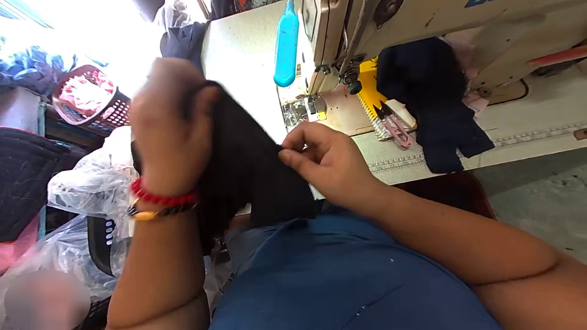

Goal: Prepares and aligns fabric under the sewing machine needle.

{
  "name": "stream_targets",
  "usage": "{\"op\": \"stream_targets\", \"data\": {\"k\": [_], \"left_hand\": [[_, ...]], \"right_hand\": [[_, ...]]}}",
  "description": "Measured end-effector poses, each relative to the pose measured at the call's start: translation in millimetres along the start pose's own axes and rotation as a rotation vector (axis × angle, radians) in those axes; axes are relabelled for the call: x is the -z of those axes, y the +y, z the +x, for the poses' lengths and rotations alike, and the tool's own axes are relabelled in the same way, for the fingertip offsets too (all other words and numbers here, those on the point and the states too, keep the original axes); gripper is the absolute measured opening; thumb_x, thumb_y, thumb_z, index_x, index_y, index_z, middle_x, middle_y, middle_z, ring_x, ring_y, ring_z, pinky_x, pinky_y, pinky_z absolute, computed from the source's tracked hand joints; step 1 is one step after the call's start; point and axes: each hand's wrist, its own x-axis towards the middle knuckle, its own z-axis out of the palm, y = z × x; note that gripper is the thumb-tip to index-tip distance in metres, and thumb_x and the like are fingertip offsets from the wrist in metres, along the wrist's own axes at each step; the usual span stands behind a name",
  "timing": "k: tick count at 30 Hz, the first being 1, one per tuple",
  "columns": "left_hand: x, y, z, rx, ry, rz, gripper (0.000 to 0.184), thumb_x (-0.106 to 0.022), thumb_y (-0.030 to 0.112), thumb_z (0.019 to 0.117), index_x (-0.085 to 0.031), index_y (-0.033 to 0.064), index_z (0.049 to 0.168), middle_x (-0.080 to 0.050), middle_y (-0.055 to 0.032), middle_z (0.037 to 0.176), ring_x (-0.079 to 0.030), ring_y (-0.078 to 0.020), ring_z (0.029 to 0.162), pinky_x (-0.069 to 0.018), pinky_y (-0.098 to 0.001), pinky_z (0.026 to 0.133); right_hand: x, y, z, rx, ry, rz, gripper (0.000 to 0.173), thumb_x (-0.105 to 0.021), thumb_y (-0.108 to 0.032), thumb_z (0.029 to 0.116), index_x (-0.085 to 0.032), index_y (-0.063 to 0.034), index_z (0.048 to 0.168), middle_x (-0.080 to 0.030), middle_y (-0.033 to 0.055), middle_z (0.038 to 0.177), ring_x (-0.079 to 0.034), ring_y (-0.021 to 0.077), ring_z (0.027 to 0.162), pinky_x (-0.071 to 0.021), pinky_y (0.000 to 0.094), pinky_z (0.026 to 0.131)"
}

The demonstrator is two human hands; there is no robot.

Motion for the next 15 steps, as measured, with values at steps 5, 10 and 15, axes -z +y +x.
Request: {"op": "stream_targets", "data": {"k": [5,10,15], "left_hand": [[-132.5,-4.8,13.4,-0.074,-0.418,0.078,0.028,-0.053,0.022,0.1054,-0.072,0.0041,0.115,-0.073,-0.0192,0.099,-0.072,-0.0404,0.09,-0.0561,-0.0591,0.073],[-172.7,-19.6,12.9,-0.22,-0.437,0.091,0.028,-0.05,0.024,0.1064,-0.07,0.0052,0.108,-0.071,-0.0168,0.097,-0.071,-0.0381,0.09,-0.0555,-0.0532,0.074],[-173.0,-27.2,22.5,-0.234,-0.511,0.109,0.032,-0.049,0.028,0.1067,-0.069,0.0044,0.112,-0.07,-0.0208,0.098,-0.07,-0.0427,0.093,-0.0545,-0.0561,0.075]], "right_hand": [[9.0,77.5,-12.7,-0.268,0.079,-0.681,0.015,-0.061,-0.017,0.1013,-0.068,-0.0038,0.101,-0.068,0.0157,0.091,-0.069,0.0335,0.082,-0.0553,0.0545,0.068],[15.6,96.8,-31.5,-0.034,0.187,-0.831,0.019,-0.069,-0.019,0.0954,-0.07,-0.0037,0.107,-0.067,0.0161,0.102,-0.066,0.0375,0.097,-0.0532,0.0551,0.079],[33.1,109.5,-45.9,0.241,0.014,-0.815,0.026,-0.054,-0.014,0.0996,-0.079,-0.0114,0.106,-0.074,0.0044,0.123,-0.062,0.0293,0.126,-0.0485,0.0505,0.099]]}}
